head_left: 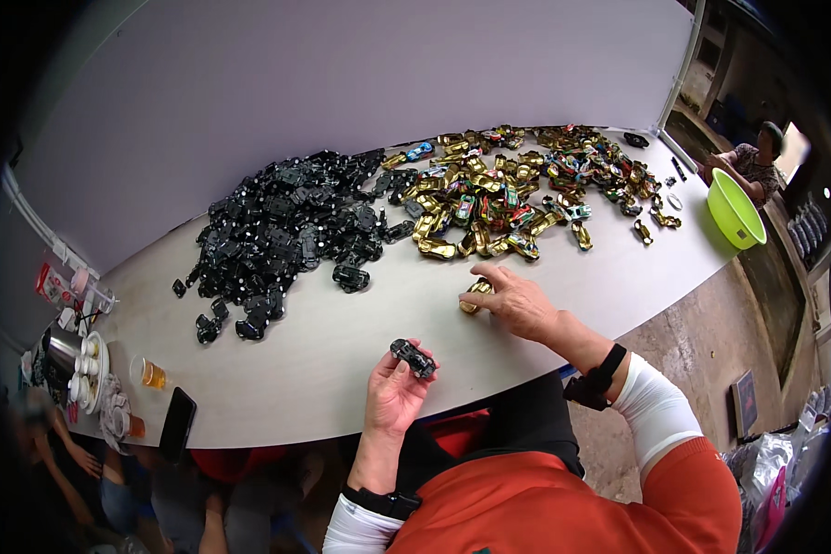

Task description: The person assembles small toy cars by hand at a table. They pick up a black chassis and a colored body, align the parts, and press them together to form a complete unit. The process is repeated for multiple cars, with the person handling the components one at a time.

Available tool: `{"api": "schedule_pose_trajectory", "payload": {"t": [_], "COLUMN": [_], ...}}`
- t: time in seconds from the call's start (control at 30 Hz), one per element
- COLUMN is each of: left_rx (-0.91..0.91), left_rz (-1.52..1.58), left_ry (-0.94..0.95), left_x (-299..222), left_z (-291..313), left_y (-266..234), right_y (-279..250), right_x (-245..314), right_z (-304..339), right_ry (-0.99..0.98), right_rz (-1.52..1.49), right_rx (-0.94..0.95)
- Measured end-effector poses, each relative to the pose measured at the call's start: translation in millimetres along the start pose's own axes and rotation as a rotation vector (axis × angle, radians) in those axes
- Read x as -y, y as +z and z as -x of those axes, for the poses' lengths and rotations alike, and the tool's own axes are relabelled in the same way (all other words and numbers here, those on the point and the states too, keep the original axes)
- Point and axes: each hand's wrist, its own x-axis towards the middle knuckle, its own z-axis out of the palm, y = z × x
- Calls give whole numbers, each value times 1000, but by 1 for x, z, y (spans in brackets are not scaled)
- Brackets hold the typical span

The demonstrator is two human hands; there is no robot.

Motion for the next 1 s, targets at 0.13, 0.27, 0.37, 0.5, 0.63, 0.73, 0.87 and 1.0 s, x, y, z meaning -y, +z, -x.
{"api": "schedule_pose_trajectory", "payload": {"t": [0.13,0.27,0.37,0.5,0.63,0.73,0.87,1.0], "left_rx": [-4,0,-2,-4,6,5,7,-3], "left_rz": [3,-14,-9,-1,-1,-11,4,-16], "left_ry": [6,13,7,0,7,5,4,7], "left_x": [0,0,0,1,0,0,1,0], "left_z": [0,1,1,0,2,0,0,1], "left_y": [1,-2,0,1,-1,-1,0,0], "right_y": [5,15,5,17,23,28,33,40], "right_x": [-6,-17,-11,-22,-31,-36,-42,-44], "right_z": [-21,-31,-36,-33,-37,-41,-49,-49], "right_ry": [30,64,383,244,180,254,377,184], "right_rz": [-71,-86,-651,-669,-521,-519,-570,-280], "right_rx": [248,161,269,283,159,105,122,65]}}
